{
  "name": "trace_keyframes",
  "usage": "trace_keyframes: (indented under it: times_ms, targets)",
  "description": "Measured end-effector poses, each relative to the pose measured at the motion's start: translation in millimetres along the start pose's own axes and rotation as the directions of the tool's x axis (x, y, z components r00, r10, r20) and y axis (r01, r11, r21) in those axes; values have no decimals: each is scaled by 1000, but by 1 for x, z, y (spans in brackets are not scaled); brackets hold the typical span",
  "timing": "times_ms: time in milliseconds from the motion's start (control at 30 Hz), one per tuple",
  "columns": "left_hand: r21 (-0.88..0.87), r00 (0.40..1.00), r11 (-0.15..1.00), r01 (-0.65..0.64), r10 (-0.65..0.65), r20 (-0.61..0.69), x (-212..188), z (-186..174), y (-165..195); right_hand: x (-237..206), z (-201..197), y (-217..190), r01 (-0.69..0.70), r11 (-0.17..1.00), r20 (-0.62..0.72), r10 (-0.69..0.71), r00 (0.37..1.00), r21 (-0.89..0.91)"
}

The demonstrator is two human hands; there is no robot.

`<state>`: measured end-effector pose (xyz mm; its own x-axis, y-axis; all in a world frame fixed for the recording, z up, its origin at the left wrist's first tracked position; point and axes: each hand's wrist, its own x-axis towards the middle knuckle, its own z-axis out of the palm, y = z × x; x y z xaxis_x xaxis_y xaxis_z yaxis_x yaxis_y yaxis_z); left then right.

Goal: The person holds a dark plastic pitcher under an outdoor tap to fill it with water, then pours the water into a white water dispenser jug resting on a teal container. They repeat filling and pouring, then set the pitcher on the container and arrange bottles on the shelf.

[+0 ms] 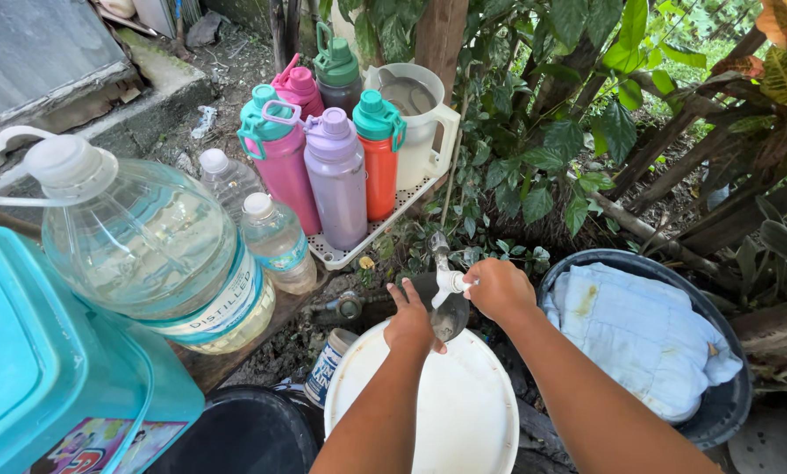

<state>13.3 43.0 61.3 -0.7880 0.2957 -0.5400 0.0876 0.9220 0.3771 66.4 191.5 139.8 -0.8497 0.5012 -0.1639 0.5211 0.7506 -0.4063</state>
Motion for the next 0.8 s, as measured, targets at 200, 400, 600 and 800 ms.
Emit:
trace_keyframes:
  times_ms: [200, 400, 600, 800]
  targets:
    - [29, 1000, 1000, -9, 8, 27, 4, -1, 0, 2, -4, -3, 19, 1000, -7, -19, 1000, -19]
    - [28, 999, 999, -33, 33, 3, 8, 4, -4, 2, -7, -5, 45, 997, 3, -45, 999, -60]
    - [46, 1000, 999, -20, 19, 21, 12, 4, -3, 1, -6, -6, 15, 998, 16, -14, 1000, -55]
    - [58, 1000, 998, -25, 24, 17, 11, 3, -1, 0, -4, -7, 63, 998, -11, -64, 998, -28]
